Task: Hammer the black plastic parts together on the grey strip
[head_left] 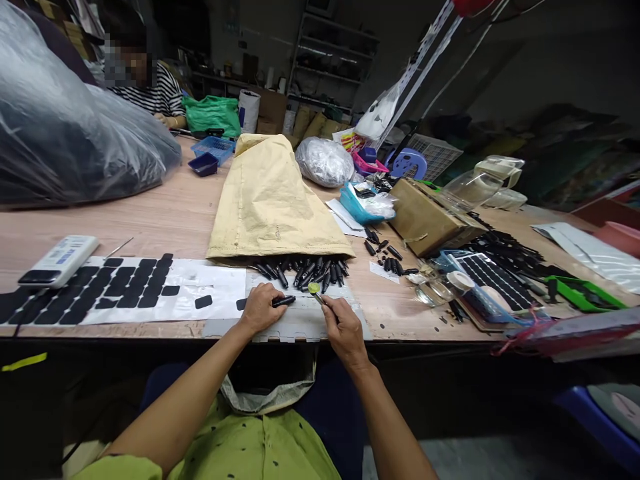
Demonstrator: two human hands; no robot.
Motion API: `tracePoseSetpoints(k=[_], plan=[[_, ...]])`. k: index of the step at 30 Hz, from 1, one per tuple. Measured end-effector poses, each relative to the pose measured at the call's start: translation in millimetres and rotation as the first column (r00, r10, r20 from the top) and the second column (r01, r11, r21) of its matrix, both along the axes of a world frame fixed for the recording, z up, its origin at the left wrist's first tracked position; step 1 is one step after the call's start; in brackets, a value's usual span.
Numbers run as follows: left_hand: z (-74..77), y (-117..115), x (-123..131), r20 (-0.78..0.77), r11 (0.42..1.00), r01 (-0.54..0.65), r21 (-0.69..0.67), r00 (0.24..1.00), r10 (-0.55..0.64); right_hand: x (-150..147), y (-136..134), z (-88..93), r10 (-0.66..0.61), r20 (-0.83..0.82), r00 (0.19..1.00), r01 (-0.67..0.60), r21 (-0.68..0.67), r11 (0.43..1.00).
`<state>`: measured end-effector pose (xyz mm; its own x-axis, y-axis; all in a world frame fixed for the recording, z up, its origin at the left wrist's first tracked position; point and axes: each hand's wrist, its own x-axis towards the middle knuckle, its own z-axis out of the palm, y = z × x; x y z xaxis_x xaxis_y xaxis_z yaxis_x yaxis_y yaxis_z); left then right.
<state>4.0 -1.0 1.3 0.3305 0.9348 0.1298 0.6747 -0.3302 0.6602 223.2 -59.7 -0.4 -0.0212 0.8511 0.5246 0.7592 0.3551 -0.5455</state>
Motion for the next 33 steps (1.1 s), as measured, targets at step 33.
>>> tracePoseSetpoints(k=[33], plan=[[-2.2, -3, 0, 0.013, 1.0, 0.004, -0.009, 1.0, -0.004, 4, -4, -12.1, -0.156, 0.306, 0.939, 0.135, 0.086, 0.987]])
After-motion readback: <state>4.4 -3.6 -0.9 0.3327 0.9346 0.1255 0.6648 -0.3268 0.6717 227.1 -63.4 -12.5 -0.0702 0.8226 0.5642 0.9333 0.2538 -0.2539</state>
